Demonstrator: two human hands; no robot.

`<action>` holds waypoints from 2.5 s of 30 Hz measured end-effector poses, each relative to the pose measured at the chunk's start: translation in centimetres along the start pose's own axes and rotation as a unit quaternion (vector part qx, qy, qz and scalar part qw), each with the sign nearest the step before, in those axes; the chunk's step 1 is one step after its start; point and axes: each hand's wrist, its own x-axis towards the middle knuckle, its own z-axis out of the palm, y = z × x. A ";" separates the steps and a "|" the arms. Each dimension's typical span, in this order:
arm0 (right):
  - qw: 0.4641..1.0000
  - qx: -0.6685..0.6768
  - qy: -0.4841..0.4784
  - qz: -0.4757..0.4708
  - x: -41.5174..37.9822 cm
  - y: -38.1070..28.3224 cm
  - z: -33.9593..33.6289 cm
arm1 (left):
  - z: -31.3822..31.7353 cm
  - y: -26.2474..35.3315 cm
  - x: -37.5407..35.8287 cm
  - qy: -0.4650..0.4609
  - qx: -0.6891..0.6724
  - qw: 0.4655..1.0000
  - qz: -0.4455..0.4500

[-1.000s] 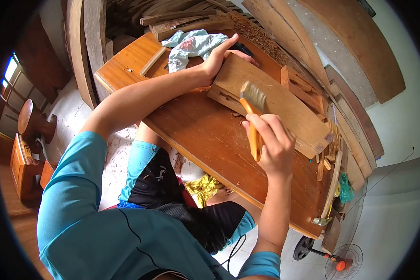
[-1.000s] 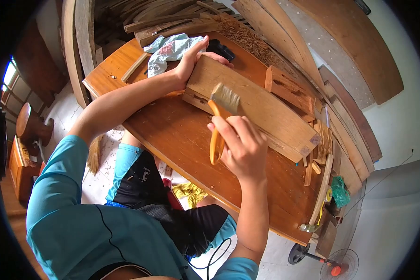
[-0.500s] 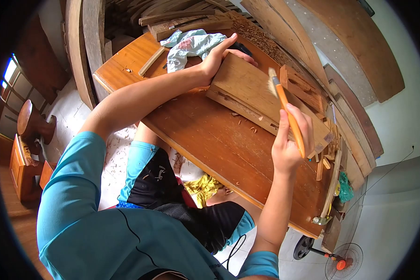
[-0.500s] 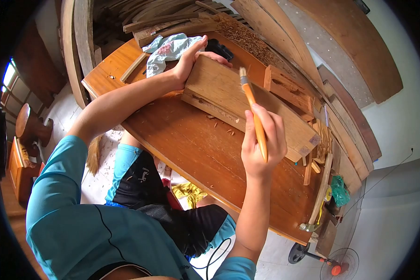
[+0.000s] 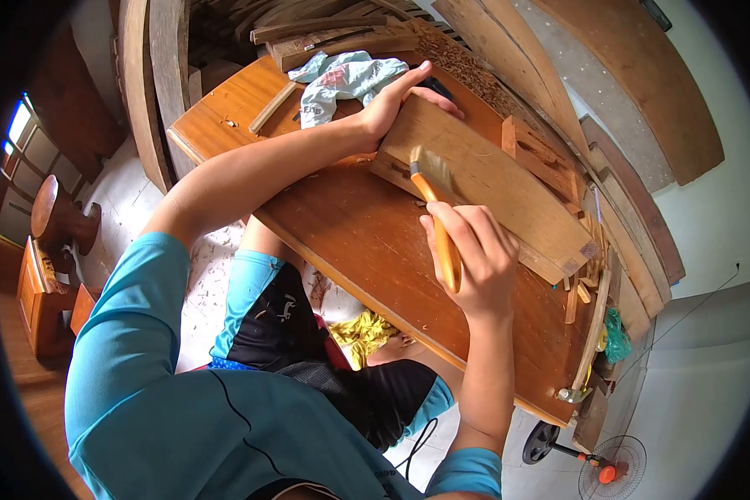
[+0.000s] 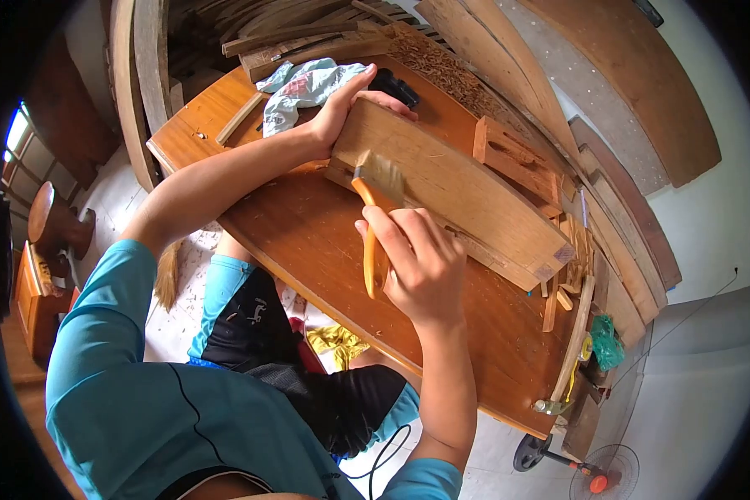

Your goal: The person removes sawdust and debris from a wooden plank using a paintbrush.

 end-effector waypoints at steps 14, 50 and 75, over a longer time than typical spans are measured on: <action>0.949 0.104 0.181 0.238 -1.3 1.5 0.2 | -0.1 -0.1 0.1 0.000 0.010 1.000 0.000; 0.946 0.062 0.211 0.237 -1.7 2.8 -1.2 | 0.4 0.3 -0.2 0.019 0.019 1.000 -0.008; 0.953 0.153 0.073 0.253 -1.1 2.2 -2.4 | -0.4 -0.5 0.3 0.014 -0.019 1.000 -0.011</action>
